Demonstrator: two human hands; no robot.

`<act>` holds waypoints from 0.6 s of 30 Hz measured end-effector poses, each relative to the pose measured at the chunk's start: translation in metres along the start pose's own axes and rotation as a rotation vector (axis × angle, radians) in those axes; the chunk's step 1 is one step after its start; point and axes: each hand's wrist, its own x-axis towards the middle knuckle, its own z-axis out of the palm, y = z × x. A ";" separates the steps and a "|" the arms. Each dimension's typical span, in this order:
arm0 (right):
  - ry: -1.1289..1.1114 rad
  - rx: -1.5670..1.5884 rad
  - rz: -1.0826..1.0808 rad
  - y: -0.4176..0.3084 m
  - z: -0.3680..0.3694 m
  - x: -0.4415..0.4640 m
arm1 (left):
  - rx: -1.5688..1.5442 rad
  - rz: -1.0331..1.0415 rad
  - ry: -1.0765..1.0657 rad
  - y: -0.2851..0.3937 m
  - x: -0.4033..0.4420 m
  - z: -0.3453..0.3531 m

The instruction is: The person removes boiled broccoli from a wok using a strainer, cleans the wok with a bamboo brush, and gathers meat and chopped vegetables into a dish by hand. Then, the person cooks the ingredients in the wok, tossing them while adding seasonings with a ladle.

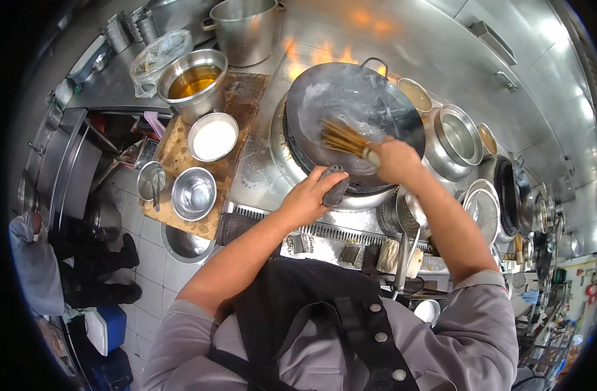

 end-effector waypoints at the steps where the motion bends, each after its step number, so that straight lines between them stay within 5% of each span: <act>1: -0.006 -0.057 0.019 0.020 -0.003 0.008 | 0.002 0.000 -0.004 0.000 0.000 0.000; 3: -0.086 -0.089 0.155 0.055 -0.005 0.053 | -0.041 -0.084 -0.060 0.005 0.001 -0.004; 5: 0.205 0.054 0.181 0.072 0.025 0.094 | -0.044 -0.061 -0.040 0.001 -0.002 0.003; 7: 0.269 0.107 0.139 0.035 0.034 0.092 | -0.044 -0.038 -0.013 0.000 0.001 0.002; 10: 0.118 0.081 0.054 -0.019 0.013 0.033 | 0.020 -0.027 -0.022 -0.004 -0.002 0.003; 13: -0.009 0.054 0.008 -0.006 -0.001 -0.007 | -0.129 0.002 0.245 -0.019 -0.015 0.008; 15: -0.111 -0.036 0.059 0.019 -0.018 -0.013 | -1.273 -0.614 0.334 -0.006 -0.023 0.002; 18: 0.060 -0.084 0.221 0.063 0.018 0.055 | -1.436 -0.798 0.378 0.026 0.001 0.006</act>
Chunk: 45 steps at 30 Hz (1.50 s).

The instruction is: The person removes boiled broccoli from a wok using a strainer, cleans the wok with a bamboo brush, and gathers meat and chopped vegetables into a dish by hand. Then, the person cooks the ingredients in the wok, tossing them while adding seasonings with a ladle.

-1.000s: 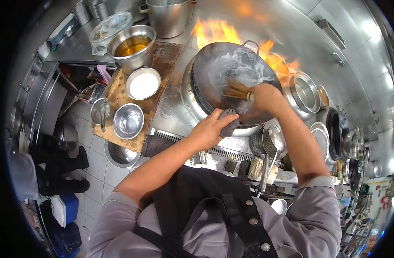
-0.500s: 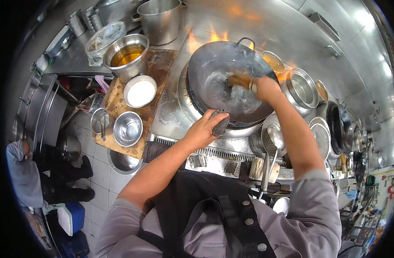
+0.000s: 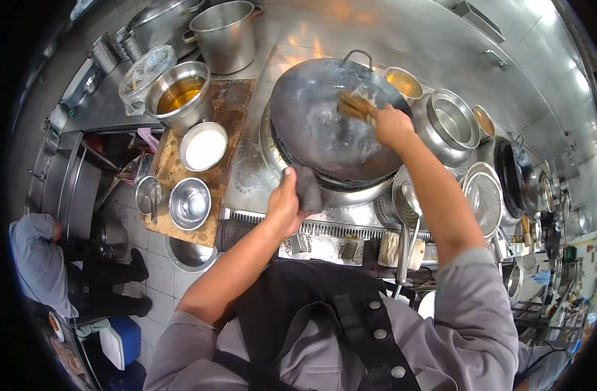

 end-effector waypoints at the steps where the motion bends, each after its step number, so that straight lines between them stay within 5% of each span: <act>1: 0.076 0.068 0.042 -0.008 0.006 0.013 | -0.076 -0.067 0.053 -0.002 0.005 0.014; 5: 0.155 0.308 -0.040 -0.071 0.022 -0.004 | -0.078 -0.043 0.307 -0.020 0.051 0.037; 9: -0.056 0.357 -0.319 -0.052 -0.023 -0.103 | -0.153 -0.030 0.315 -0.026 0.065 0.035; 11: -0.170 0.224 -0.234 -0.015 -0.032 -0.131 | -0.177 -0.032 0.247 -0.025 0.074 0.027; 13: -0.251 0.027 -0.091 0.027 -0.031 -0.114 | -0.135 -0.245 0.126 -0.018 0.079 0.022; 18: 0.037 0.139 0.011 0.032 0.009 0.002 | -0.100 -0.263 0.098 -0.020 0.090 0.014; 23: 0.061 0.439 -0.190 -0.087 0.001 -0.038 | -0.003 -0.020 0.063 -0.012 0.097 -0.015; 27: 0.021 0.494 -0.326 -0.048 -0.021 -0.159 | 0.179 0.096 0.075 0.025 0.066 -0.023; 29: -0.156 0.419 -0.135 -0.001 -0.028 -0.178 | 0.255 0.126 0.062 0.033 0.048 -0.017; 33: 0.016 0.216 0.143 0.012 -0.047 -0.198 | 0.432 0.344 0.029 0.032 0.024 0.016; 38: 0.254 0.676 0.034 -0.092 -0.020 -0.215 | 0.713 0.606 -0.018 0.026 0.005 0.048; 41: 0.570 1.004 0.237 -0.123 0.033 -0.206 | 1.038 0.714 0.038 0.016 -0.008 0.045; 43: 0.575 1.324 0.320 -0.117 0.045 -0.209 | 1.206 1.025 -0.026 0.001 0.002 0.020; 44: 0.565 1.640 0.377 -0.112 0.048 -0.212 | 1.230 1.058 -0.085 -0.006 -0.014 0.020; 45: 0.573 1.639 0.388 -0.108 0.047 -0.217 | 1.231 1.056 -0.098 -0.014 -0.018 0.011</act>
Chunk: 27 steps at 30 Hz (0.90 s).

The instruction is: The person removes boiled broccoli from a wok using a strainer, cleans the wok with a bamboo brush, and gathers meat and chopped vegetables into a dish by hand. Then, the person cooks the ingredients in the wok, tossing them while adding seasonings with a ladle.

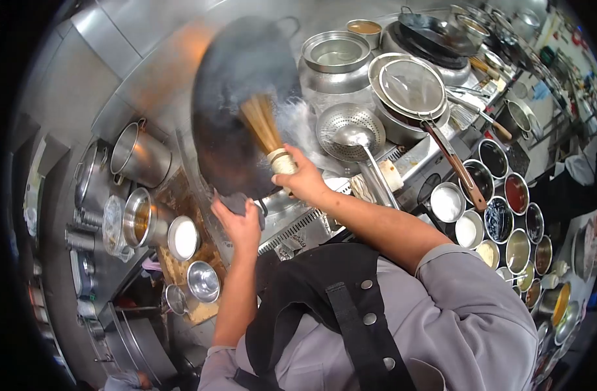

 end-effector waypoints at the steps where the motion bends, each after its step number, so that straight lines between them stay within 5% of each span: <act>1: 0.041 0.192 0.092 -0.001 -0.005 -0.004 | 0.013 0.064 -0.029 -0.007 -0.013 0.001; 8: 0.149 0.475 0.087 -0.001 -0.034 -0.044 | 0.220 0.382 -0.075 -0.053 -0.058 0.011; 10: 0.055 0.280 0.051 -0.014 -0.044 -0.049 | 0.120 0.175 -0.068 -0.046 -0.056 0.012; 12: -0.014 -0.112 -0.296 -0.003 -0.041 -0.055 | -0.062 0.010 -0.077 -0.038 -0.046 0.016; 14: -0.348 -0.505 -0.323 -0.006 -0.055 -0.066 | -0.034 -0.222 0.058 -0.035 -0.033 0.024; 15: -0.359 -0.508 -0.328 -0.014 -0.063 -0.068 | -0.084 -0.322 0.092 -0.014 -0.021 0.024; 17: -0.634 -0.908 0.015 -0.034 -0.085 -0.060 | -0.352 -0.434 0.043 -0.021 -0.009 0.026; 20: -0.477 -1.266 0.097 -0.066 -0.130 -0.013 | -0.734 -0.555 0.046 -0.058 0.003 0.033; 22: -0.208 -1.473 -0.041 -0.084 -0.149 0.025 | -0.969 -0.912 -0.003 -0.051 0.010 0.034; 24: 0.039 -1.436 -0.207 -0.117 -0.145 0.052 | -1.043 -1.007 0.017 -0.055 0.024 0.041; 27: 0.055 -1.343 -0.395 -0.159 -0.112 0.062 | -1.157 -1.114 0.078 -0.055 0.041 0.049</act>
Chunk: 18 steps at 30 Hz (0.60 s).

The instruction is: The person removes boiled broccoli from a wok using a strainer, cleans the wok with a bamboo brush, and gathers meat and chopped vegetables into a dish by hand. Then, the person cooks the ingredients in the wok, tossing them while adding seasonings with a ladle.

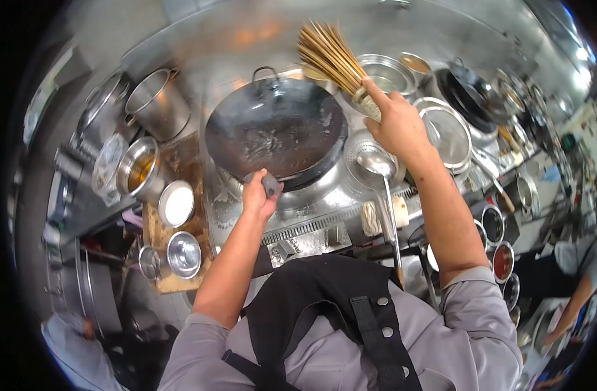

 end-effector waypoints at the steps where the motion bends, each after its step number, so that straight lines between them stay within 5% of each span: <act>1: 0.046 0.125 -0.057 -0.021 -0.006 0.004 | -0.040 -0.004 0.015 -0.001 0.000 0.003; 3: 0.074 0.252 -0.143 -0.041 0.002 0.014 | -0.110 0.038 0.054 -0.005 -0.012 -0.003; 5: -0.024 0.440 -0.373 -0.048 0.029 0.026 | 0.170 0.447 0.024 -0.008 -0.035 -0.018; 7: -0.204 0.515 -0.395 -0.046 0.051 0.039 | 0.463 0.561 0.027 0.011 -0.072 -0.016; 9: -0.703 0.337 -0.524 -0.020 0.091 0.066 | 1.195 1.146 -0.290 0.021 -0.093 -0.006; 11: -0.666 0.167 -0.570 0.025 0.137 0.107 | 1.444 0.940 -0.412 0.017 -0.091 0.004; 13: -0.239 -0.258 -0.159 0.035 0.176 0.137 | 1.550 0.836 -0.397 0.009 -0.075 0.000; 16: 0.000 -0.018 0.033 0.011 0.202 0.149 | 1.494 0.945 -0.418 0.009 -0.071 -0.007; 18: -0.183 0.208 -0.074 -0.010 0.244 0.141 | 1.480 0.976 -0.409 0.009 -0.067 -0.014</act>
